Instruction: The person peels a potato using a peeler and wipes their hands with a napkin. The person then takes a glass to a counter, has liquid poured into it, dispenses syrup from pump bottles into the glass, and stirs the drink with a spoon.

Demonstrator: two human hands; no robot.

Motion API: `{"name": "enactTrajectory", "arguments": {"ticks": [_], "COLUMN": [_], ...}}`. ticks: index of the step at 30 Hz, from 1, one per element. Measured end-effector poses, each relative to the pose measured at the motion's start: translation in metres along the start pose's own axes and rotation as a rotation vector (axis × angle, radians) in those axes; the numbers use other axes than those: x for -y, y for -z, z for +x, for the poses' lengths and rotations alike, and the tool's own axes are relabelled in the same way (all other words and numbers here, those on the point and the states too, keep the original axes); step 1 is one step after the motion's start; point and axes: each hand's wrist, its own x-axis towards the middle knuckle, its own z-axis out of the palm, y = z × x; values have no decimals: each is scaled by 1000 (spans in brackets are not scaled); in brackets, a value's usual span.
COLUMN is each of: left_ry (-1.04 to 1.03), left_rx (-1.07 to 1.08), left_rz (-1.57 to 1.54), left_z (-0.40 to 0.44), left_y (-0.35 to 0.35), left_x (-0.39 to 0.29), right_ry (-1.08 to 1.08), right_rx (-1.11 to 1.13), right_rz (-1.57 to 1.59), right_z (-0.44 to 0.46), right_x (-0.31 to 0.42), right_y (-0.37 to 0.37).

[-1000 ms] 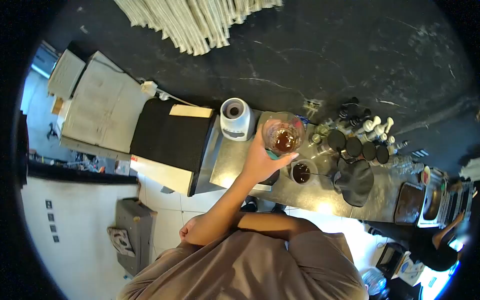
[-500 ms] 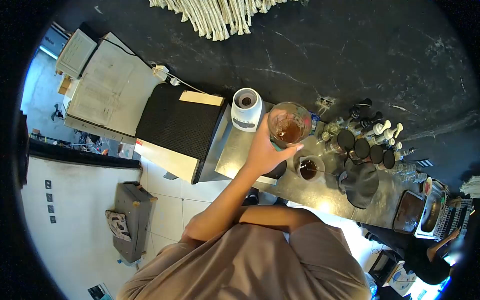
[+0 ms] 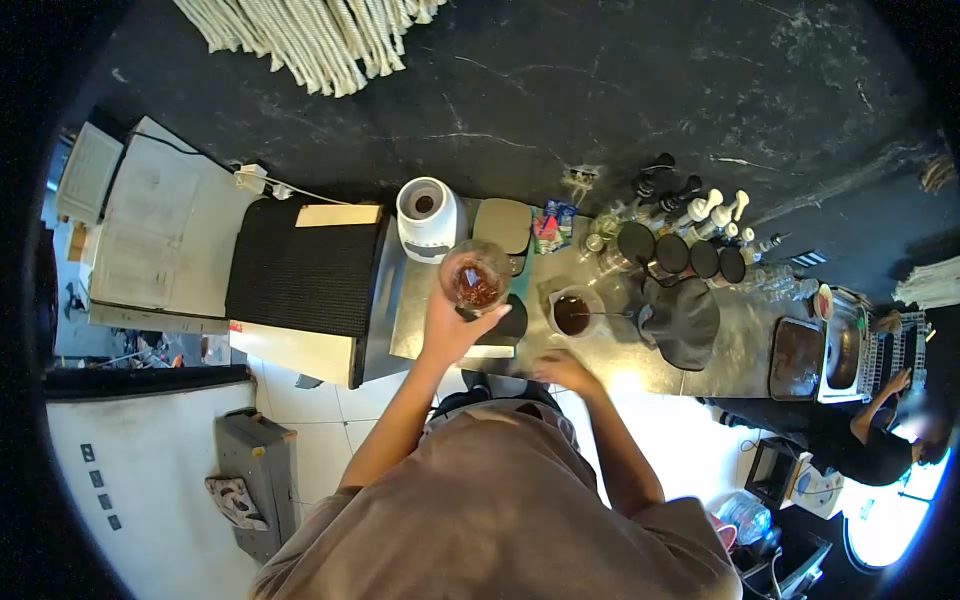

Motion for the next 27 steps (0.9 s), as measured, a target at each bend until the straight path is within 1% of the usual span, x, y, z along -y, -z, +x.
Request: {"name": "enactTrajectory", "arguments": {"ticks": [1, 2, 3, 4, 5, 6, 7, 9, 10, 12, 13, 15, 16, 17, 19, 20, 21, 23, 24, 25, 26, 27], "left_ry": [25, 33, 32, 60, 90, 6, 5, 62, 52, 22, -9, -9, -11, -12, 1, -7, -13, -17, -19, -19, 3, 4], "left_rx": [-8, 9, 22, 2, -22, -64, -54, 3, 3, 9, 14, 1, -1, -4, 2, 3, 0, -27, -16, 0, -18, -17], "left_rz": [8, 23, 19, -28, -76, 26, 25, -37, -53, 0, 54, 94, 105, 117, 91, 64, 35, 52, 52, 52, -21, -28], "left_z": [-4, -9, -13, -19, -25, -28, -28, -29, -27, -22, -18, -13, -12, -10, -6, -5, -5, -6, -3, -1, -1, -1], "left_y": [4, 10, 13, 15, 16, 16, 18, 24, 26, 27, 30, 32, 32, 31, 28, 27, 25, 21, 20, 19, 16, 14], "left_x": [10, 28, 38, 46, 52, 55, 57, 62, 66, 53, 47, 52, 52, 52, 49, 51, 52, 46, 45, 45, 49, 49], "right_ry": [172, -118, -222, -301, -118, 51, 224, 359, 361, 138, 143, 189, 428, 431, 341, 168, 170, 471, 484, 491, 481, 465], "right_rx": [-200, -505, -562, -696, -652, -668, -680, -680, -682, -778, -770, -800, -953, -941, -784, -722, -719, -639, -663, -666, -618, -569], "right_rz": [-309, -423, -606, -570, -318, -247, -176, -424, -423, -498, -496, -564, -715, -719, -538, -590, -596, -550, -730, -734, -717, -700], "right_z": [-8, -34, -46, -63, -74, -65, -52, -28, -17, 3, 9, 25, 48, 45, 29, 24, 17, 6, 5, -3, -16, -33], "right_x": [-31, -16, -28, -13, 5, 10, 16, 27, 37, 48, 47, 40, 9, 14, 29, 39, 47, 66, 74, 91, 107, 126], "right_y": [55, 77, 118, 120, 112, 105, 97, 77, 71, 62, 63, 71, 84, 82, 76, 79, 75, 67, 71, 66, 66, 62]}}
